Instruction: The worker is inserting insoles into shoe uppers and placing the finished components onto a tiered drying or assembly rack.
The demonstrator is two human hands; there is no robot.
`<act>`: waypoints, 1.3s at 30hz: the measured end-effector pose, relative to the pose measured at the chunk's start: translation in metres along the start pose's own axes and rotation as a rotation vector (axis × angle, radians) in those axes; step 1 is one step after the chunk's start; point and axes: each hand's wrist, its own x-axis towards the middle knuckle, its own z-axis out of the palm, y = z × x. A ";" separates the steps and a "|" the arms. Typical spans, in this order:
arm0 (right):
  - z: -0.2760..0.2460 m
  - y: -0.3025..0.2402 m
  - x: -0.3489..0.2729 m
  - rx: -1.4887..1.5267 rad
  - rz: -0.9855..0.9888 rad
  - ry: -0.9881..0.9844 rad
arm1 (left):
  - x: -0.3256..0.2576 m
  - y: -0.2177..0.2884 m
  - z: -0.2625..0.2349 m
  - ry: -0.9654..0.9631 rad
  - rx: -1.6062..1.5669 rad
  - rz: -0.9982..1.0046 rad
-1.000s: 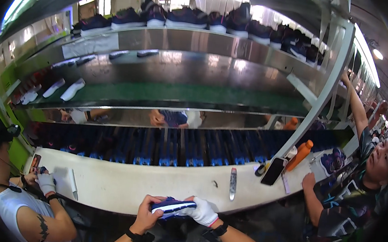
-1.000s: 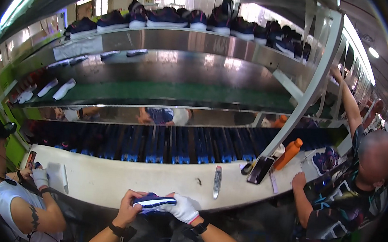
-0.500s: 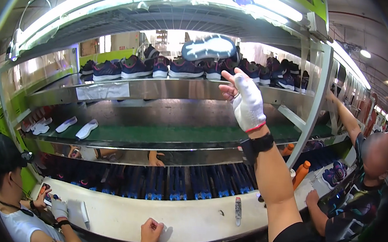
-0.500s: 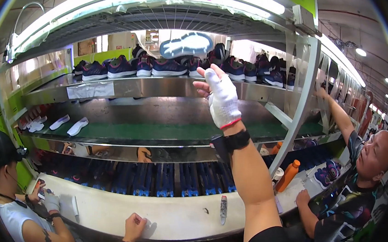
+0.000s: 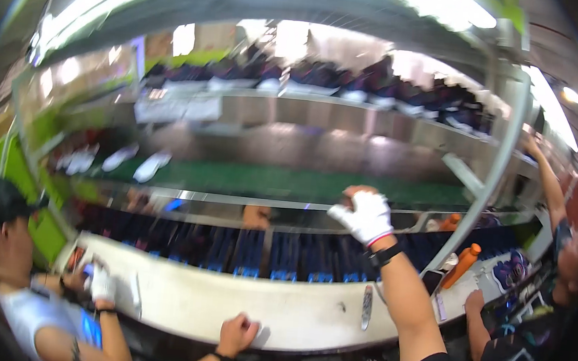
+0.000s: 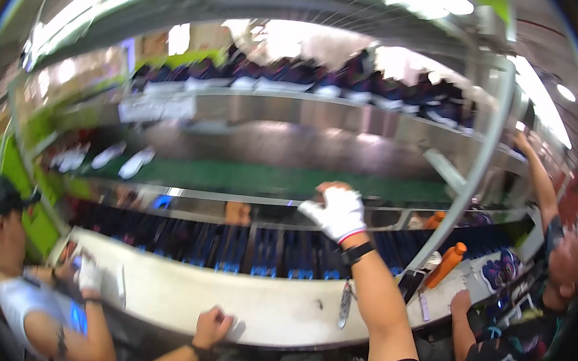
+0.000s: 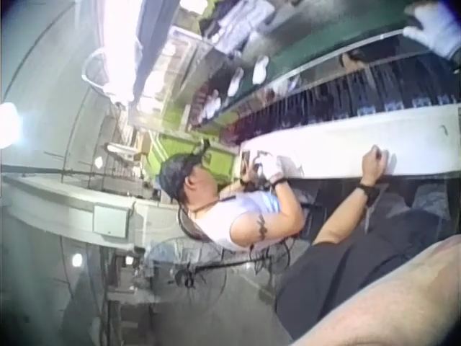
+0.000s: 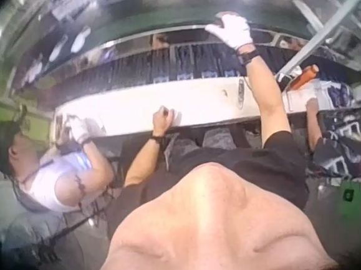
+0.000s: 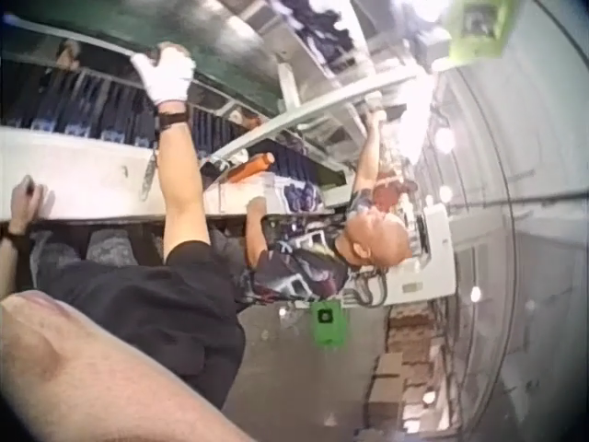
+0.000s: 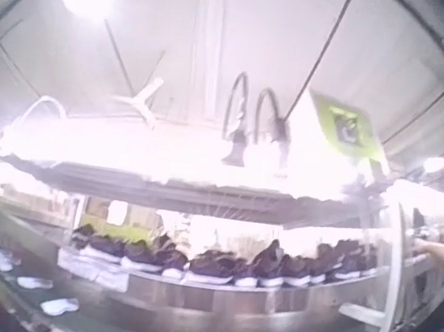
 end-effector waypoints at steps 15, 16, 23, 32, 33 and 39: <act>0.113 -0.212 0.119 0.090 -0.319 -0.431 | 0.011 0.019 -0.010 -0.098 -0.041 0.201; 0.135 -0.242 0.131 0.144 -0.377 -0.388 | 0.010 0.019 -0.010 -0.107 -0.029 0.215; 0.209 -0.381 0.188 0.239 -0.455 -0.404 | 0.009 0.011 0.002 -0.218 0.056 0.285; 0.186 -0.321 0.187 0.381 -0.176 -0.357 | 0.009 0.010 -0.001 -0.211 0.005 0.153; 0.182 -0.300 0.178 0.374 -0.180 -0.342 | 0.009 0.012 -0.003 -0.223 -0.005 0.095; 0.096 -0.138 0.114 0.459 -0.095 -0.403 | 0.080 0.004 -0.021 -0.437 0.129 0.006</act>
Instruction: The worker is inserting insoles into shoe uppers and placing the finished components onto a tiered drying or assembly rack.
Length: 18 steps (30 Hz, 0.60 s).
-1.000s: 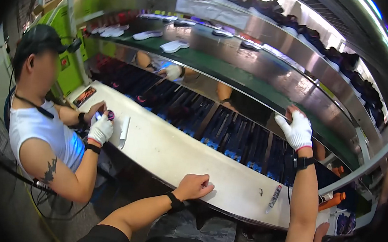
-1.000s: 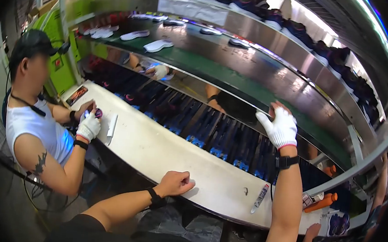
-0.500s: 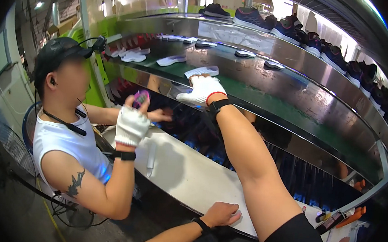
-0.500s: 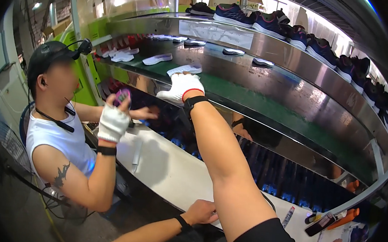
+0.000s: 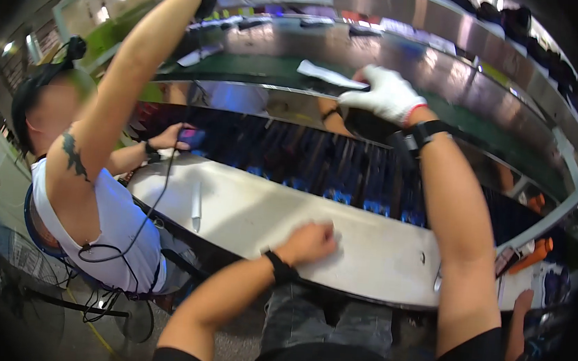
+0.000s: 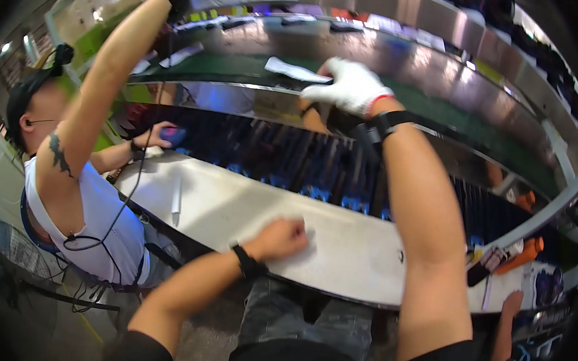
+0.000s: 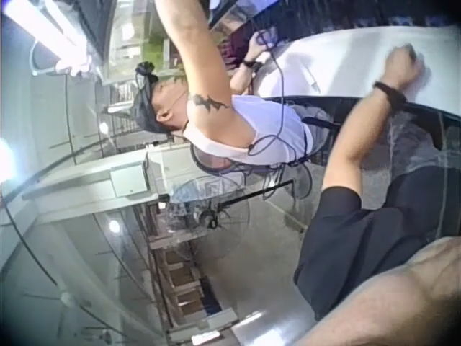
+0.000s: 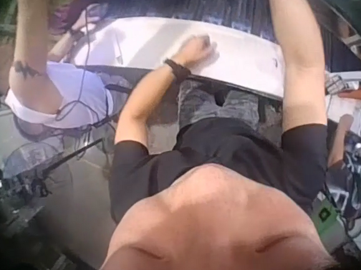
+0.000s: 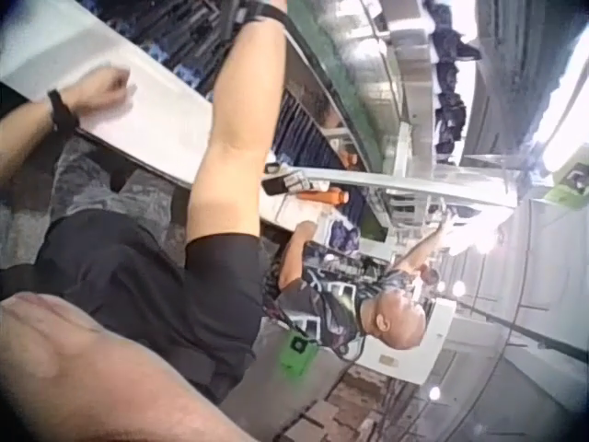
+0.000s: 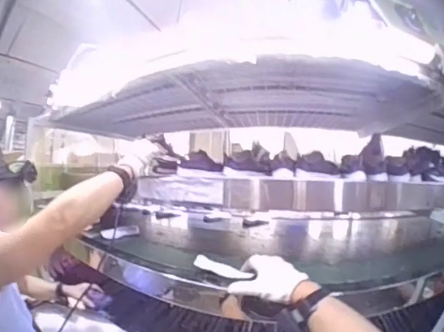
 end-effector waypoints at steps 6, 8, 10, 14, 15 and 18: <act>-0.083 0.096 -0.112 -0.266 0.155 0.228 | 0.171 -0.053 -0.089 0.082 0.510 -0.399; -0.088 0.111 -0.137 -0.269 0.169 0.221 | 0.204 -0.069 -0.085 0.117 0.523 -0.179; -0.071 0.077 -0.117 -0.262 0.082 0.167 | 0.198 -0.188 -0.115 -0.020 0.628 -0.121; -0.053 0.107 -0.115 -0.331 0.001 0.301 | 0.215 -0.233 -0.104 -0.018 0.490 -0.348; -0.050 0.105 -0.108 -0.320 0.020 0.297 | 0.213 -0.226 -0.109 -0.024 0.507 -0.335; -0.055 0.097 -0.097 -0.249 0.007 0.284 | 0.185 -0.217 -0.131 0.183 0.573 -0.128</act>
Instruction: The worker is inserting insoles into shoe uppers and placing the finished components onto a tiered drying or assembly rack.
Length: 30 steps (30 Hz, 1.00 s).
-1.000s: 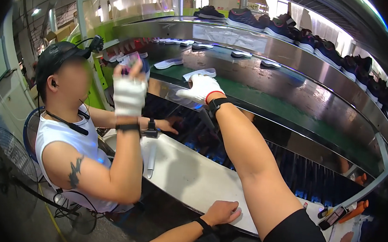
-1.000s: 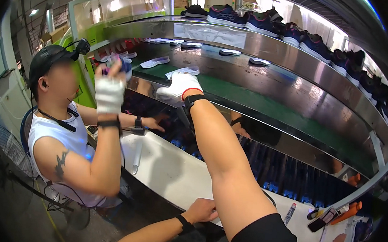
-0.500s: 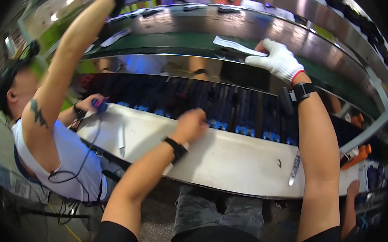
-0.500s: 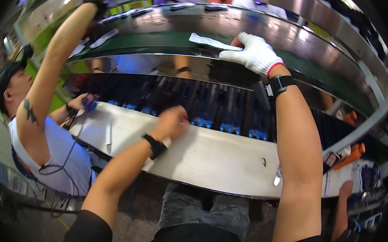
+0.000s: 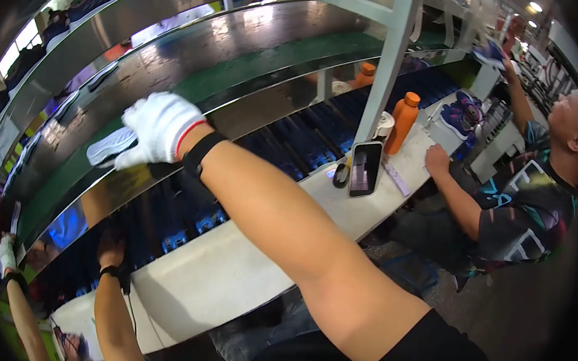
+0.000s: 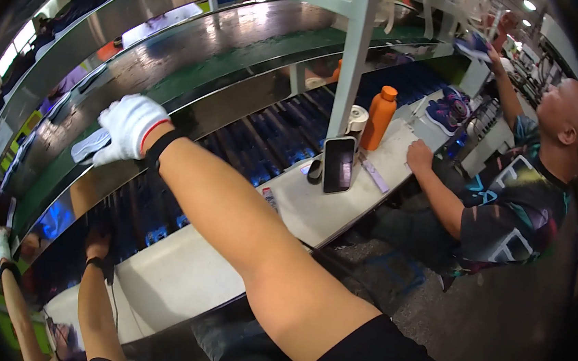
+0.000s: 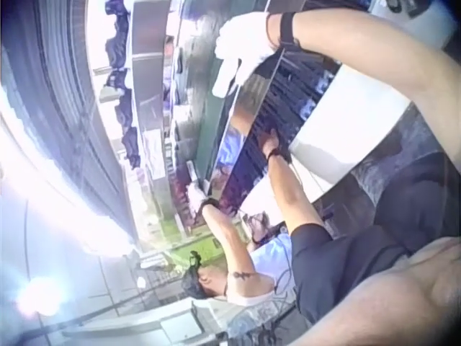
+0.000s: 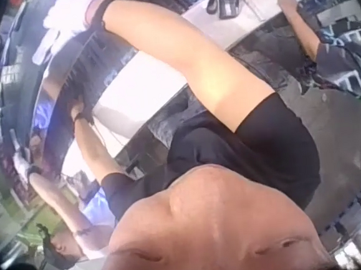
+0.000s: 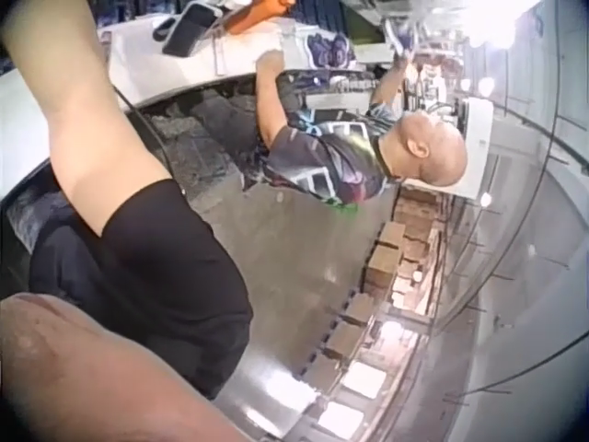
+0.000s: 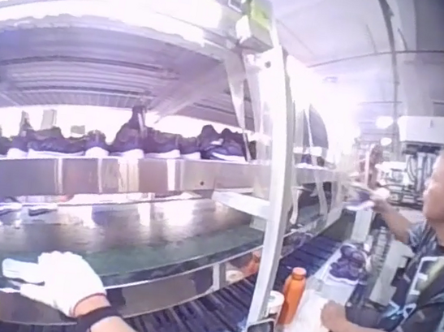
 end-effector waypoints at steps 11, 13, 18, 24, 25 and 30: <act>-0.001 -0.009 -0.080 0.121 -0.418 0.488 | -0.222 0.274 -0.109 -0.534 -0.463 0.280; -0.015 -0.040 -0.136 0.123 -0.484 0.612 | -0.243 0.267 -0.105 -0.389 -0.456 0.286; 0.023 -0.081 -0.280 0.453 0.056 0.442 | -0.245 0.306 -0.080 -0.073 -0.184 0.643; 0.059 -0.105 -0.351 0.840 0.456 0.503 | -0.267 0.323 -0.102 0.217 -0.910 0.674; 0.061 -0.106 -0.352 0.825 0.475 0.420 | -0.275 0.319 -0.091 0.254 -1.014 0.686; 0.051 -0.119 -0.343 1.166 0.676 0.476 | -0.312 0.296 -0.090 0.350 -0.773 0.698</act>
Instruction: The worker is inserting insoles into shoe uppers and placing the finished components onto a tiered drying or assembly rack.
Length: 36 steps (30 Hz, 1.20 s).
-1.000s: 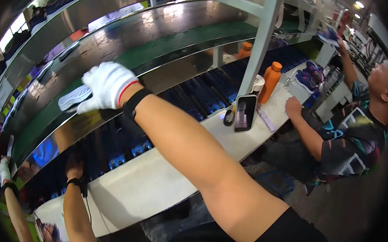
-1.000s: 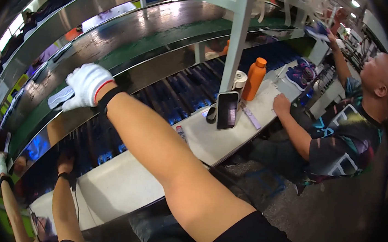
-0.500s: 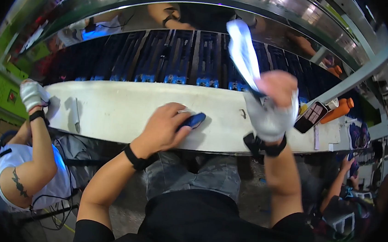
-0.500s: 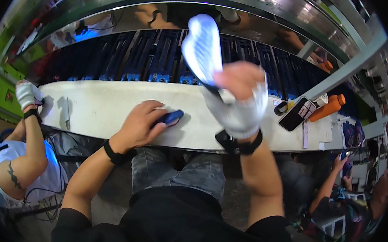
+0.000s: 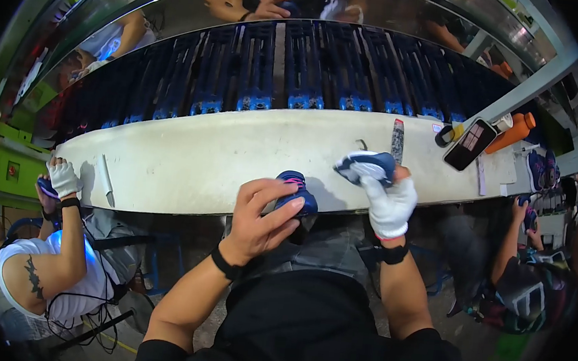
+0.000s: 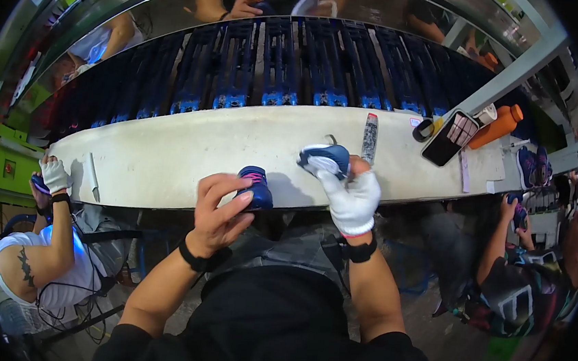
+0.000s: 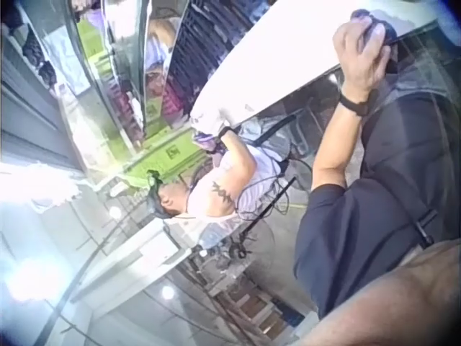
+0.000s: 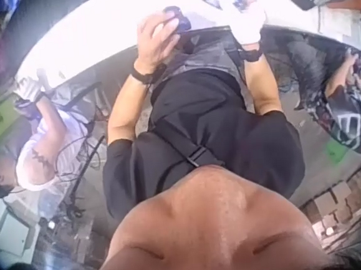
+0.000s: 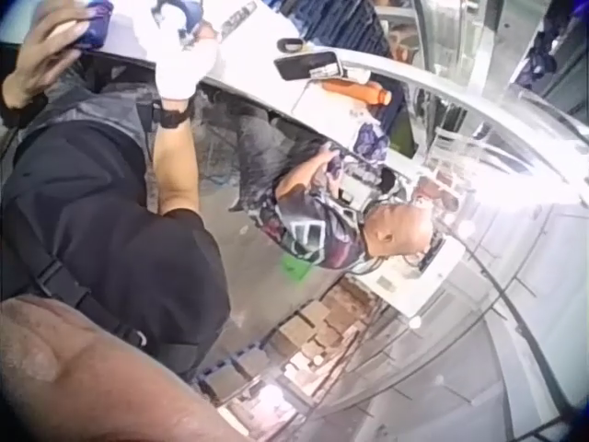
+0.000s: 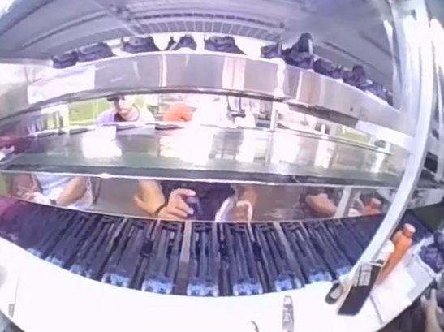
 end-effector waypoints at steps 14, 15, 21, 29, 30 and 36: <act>0.060 0.011 -0.060 0.037 -0.061 -0.404 | -0.010 0.034 -0.040 0.076 -0.264 -0.324; 0.062 0.012 -0.059 0.012 -0.106 -0.418 | -0.010 0.036 -0.040 0.074 -0.249 -0.366; 0.068 0.011 -0.055 -0.093 -0.156 -0.444 | -0.014 0.029 -0.047 0.020 -0.162 -0.369; 0.081 0.007 -0.055 -0.263 -0.262 -0.480 | -0.014 0.013 -0.060 0.008 -0.141 -0.240; 0.083 0.007 -0.054 -0.254 -0.267 -0.480 | -0.014 0.012 -0.060 0.006 -0.159 -0.257; 0.090 0.005 -0.055 -0.350 -0.277 -0.462 | -0.020 0.006 -0.059 0.058 -0.234 -0.302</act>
